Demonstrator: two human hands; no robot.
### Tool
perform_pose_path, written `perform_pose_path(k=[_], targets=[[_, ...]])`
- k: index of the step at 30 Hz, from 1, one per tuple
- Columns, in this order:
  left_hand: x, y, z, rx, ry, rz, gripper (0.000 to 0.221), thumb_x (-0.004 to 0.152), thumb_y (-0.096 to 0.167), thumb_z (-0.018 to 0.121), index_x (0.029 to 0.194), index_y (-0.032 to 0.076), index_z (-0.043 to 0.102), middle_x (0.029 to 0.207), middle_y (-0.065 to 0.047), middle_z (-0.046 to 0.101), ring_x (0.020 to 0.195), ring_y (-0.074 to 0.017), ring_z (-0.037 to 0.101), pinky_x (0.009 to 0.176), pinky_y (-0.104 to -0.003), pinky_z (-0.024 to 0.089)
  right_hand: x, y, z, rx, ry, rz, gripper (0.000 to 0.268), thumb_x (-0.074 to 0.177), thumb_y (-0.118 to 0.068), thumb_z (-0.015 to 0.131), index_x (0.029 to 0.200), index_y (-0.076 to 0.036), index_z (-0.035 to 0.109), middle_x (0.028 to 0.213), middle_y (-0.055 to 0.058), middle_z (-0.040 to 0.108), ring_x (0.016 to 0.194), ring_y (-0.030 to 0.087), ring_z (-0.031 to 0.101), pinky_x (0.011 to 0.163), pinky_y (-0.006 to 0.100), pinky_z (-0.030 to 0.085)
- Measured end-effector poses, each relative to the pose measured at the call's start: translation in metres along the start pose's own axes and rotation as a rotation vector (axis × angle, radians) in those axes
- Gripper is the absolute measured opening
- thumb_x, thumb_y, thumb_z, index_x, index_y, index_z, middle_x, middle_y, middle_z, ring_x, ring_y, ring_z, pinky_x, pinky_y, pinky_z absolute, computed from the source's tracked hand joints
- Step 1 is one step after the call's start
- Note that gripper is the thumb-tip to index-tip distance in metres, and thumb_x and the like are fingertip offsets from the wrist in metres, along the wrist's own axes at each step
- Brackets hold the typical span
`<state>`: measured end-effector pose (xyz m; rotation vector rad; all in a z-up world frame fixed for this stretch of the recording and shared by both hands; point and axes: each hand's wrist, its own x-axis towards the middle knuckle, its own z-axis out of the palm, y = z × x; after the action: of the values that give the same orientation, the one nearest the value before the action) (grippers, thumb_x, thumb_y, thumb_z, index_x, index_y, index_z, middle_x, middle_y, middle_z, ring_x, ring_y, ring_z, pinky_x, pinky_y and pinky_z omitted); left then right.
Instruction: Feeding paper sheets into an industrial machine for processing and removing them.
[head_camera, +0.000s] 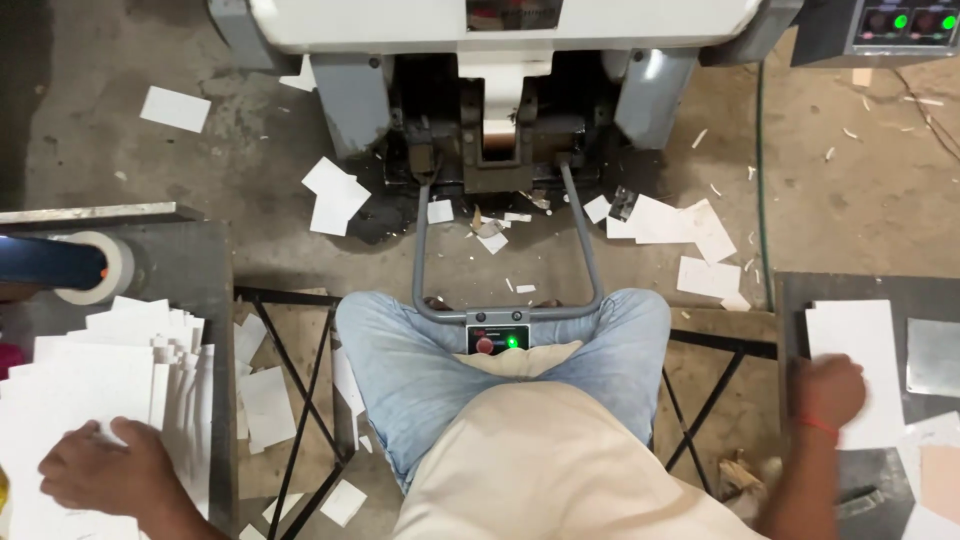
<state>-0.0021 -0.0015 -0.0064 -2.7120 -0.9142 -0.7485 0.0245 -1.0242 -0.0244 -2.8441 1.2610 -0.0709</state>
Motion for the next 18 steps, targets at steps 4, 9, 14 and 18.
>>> perform_pose_path(k=[4,9,14,18], targets=[[0.001,0.012,-0.005,-0.037,-0.014,-0.022,0.024,0.087,0.014,0.058,0.107,0.001,0.061,0.116,-0.017,0.052,0.118,-0.0362,0.047,0.103,-0.049,0.038,0.062,0.042,-0.022,-0.23,-0.227,-0.134,0.07,0.074,-0.067,0.084,0.11,-0.008,0.083,0.108,0.018,0.08,0.099,0.036,0.076,0.085,0.046,0.059],[-0.003,0.026,-0.006,0.023,0.009,0.003,0.026,0.089,0.008,0.057,0.113,-0.001,0.059,0.122,-0.018,0.052,0.123,-0.0348,0.047,0.11,-0.048,0.039,0.065,0.052,-0.035,-0.095,-0.326,-0.153,0.065,0.074,-0.061,0.085,0.113,-0.01,0.083,0.106,0.015,0.08,0.098,0.034,0.077,0.087,0.044,0.058],[0.006,0.098,-0.03,-0.011,0.059,-0.069,0.023,0.092,0.007,0.066,0.112,-0.002,0.06,0.128,-0.023,0.057,0.133,-0.0365,0.052,0.116,-0.05,0.04,0.019,0.025,0.016,-0.221,0.172,-0.177,0.02,0.089,-0.019,0.066,0.098,-0.006,0.079,0.085,0.02,0.074,0.082,0.037,0.072,0.078,0.043,0.057],[-0.016,0.205,-0.029,-0.428,-0.005,0.182,0.007,0.099,-0.001,0.066,0.104,0.004,0.065,0.12,-0.016,0.068,0.13,-0.0333,0.06,0.115,-0.046,0.047,-0.025,-0.007,0.014,-0.158,0.381,-0.124,0.015,0.093,-0.006,0.056,0.087,-0.003,0.069,0.076,0.019,0.068,0.071,0.034,0.069,0.072,0.041,0.054]])
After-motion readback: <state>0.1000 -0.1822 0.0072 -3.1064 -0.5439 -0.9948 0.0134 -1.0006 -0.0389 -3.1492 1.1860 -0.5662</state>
